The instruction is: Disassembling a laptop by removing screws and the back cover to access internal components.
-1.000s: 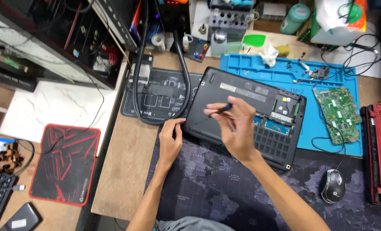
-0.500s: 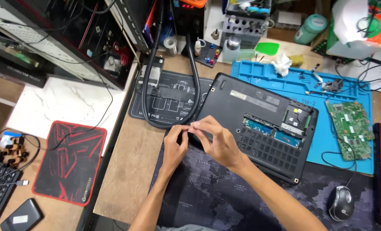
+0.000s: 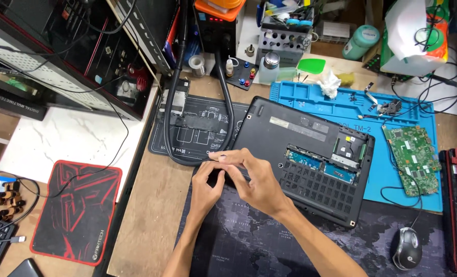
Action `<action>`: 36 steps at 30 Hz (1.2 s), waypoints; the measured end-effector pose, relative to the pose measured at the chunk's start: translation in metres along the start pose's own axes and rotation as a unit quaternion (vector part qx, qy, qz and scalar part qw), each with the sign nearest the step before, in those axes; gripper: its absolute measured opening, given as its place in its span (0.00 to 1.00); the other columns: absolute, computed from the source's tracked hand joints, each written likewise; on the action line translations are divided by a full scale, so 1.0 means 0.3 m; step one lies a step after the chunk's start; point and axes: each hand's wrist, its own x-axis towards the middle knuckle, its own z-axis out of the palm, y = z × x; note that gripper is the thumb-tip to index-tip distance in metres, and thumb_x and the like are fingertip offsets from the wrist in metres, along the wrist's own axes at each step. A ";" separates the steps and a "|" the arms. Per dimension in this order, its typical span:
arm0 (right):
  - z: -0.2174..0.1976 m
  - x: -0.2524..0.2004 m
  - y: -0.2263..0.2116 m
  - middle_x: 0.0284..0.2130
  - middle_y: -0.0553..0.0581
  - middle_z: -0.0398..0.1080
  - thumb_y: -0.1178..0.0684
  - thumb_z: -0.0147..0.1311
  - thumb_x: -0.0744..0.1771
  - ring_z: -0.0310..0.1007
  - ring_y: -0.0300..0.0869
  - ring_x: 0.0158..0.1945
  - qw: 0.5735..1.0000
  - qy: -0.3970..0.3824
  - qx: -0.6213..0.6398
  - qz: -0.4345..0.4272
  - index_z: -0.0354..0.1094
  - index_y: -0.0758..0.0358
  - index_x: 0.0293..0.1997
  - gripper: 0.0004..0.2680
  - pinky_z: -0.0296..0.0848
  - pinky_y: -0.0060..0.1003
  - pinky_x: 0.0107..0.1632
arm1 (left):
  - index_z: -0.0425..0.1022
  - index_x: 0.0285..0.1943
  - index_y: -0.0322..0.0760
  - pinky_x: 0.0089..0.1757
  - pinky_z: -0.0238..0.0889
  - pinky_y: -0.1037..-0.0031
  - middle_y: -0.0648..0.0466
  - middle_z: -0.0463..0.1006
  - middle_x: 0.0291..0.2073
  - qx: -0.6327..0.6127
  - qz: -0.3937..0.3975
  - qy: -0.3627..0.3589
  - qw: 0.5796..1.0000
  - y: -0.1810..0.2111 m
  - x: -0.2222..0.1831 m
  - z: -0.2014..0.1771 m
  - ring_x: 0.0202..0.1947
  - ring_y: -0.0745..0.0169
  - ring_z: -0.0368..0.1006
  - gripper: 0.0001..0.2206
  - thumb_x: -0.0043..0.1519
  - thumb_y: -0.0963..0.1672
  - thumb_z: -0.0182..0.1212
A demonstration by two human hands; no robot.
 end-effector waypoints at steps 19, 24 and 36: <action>-0.003 0.009 0.009 0.40 0.63 0.74 0.66 0.53 0.68 0.80 0.55 0.47 0.998 -0.038 0.042 0.017 0.68 0.70 0.46 0.04 0.79 0.45 0.50 | 0.77 0.35 0.34 0.44 0.68 0.64 0.49 0.76 0.29 0.005 -0.004 0.008 1.000 0.019 0.002 0.007 0.36 0.51 0.74 0.04 0.61 0.36 0.58; -0.006 -0.026 0.068 0.39 0.57 0.74 0.61 0.61 0.66 0.79 0.49 0.44 0.998 -0.033 -0.043 -0.020 0.69 0.63 0.42 0.04 0.79 0.40 0.48 | 0.75 0.35 0.35 0.43 0.67 0.67 0.50 0.75 0.29 0.000 0.006 0.003 1.000 -0.046 -0.020 0.019 0.35 0.51 0.73 0.05 0.58 0.35 0.57; -0.003 0.001 0.004 0.41 0.62 0.74 0.65 0.52 0.69 0.79 0.53 0.49 0.998 -0.044 0.042 -0.001 0.67 0.69 0.46 0.03 0.77 0.46 0.53 | 0.76 0.36 0.38 0.44 0.66 0.66 0.51 0.75 0.29 -0.007 -0.012 -0.009 1.000 0.043 0.007 -0.004 0.36 0.55 0.73 0.06 0.61 0.36 0.56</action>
